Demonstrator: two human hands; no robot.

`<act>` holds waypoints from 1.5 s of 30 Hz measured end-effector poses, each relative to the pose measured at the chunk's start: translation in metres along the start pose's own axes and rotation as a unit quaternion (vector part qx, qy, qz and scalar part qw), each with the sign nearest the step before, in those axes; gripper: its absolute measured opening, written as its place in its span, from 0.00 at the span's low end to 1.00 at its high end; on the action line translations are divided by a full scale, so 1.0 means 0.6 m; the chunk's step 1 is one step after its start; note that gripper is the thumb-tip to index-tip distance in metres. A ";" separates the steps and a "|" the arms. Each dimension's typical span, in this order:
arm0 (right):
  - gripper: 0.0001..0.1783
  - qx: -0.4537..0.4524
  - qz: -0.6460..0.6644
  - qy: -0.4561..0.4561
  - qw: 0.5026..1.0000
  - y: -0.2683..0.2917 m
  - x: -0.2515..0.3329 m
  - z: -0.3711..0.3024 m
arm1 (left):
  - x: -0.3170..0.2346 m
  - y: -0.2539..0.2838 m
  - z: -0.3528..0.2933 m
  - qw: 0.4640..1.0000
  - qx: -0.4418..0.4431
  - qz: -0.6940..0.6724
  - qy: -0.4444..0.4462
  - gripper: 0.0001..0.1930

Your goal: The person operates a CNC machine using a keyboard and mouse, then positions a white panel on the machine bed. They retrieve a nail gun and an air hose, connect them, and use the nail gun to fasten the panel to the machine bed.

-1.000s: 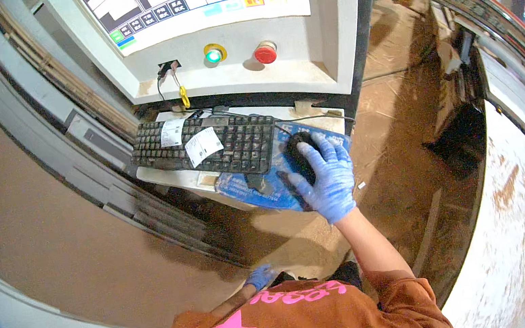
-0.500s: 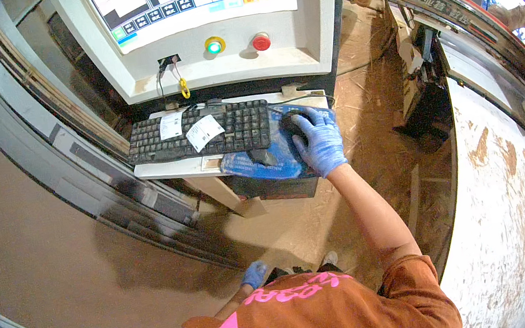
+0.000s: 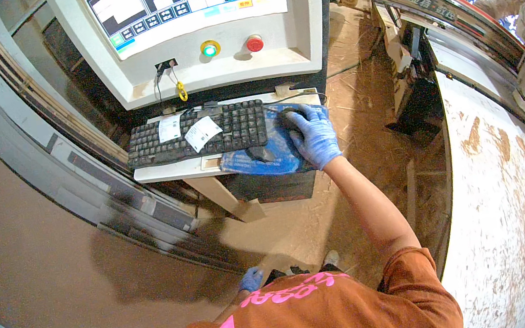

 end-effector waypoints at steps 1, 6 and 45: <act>0.23 0.002 -0.003 -0.001 1.000 0.001 0.001 0.000 | -0.004 0.004 -0.003 1.000 0.001 0.009 0.001 0.27; 0.22 -0.004 -0.003 0.009 1.000 0.002 0.007 0.003 | -0.009 0.017 -0.004 0.998 -0.009 0.066 0.016 0.27; 0.25 -0.092 0.170 -0.103 0.976 0.120 -0.044 -0.015 | -0.031 -0.104 0.107 0.989 0.102 -0.047 -0.093 0.22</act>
Point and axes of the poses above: each hand's wrist, its own z-axis towards the middle knuckle, its own y-axis out of the back of the hand, x = y × z, the point moved 4 cm from there along z, towards the middle knuckle, and after that the axes turned 14 degrees about -x, right-handed, at the moved point
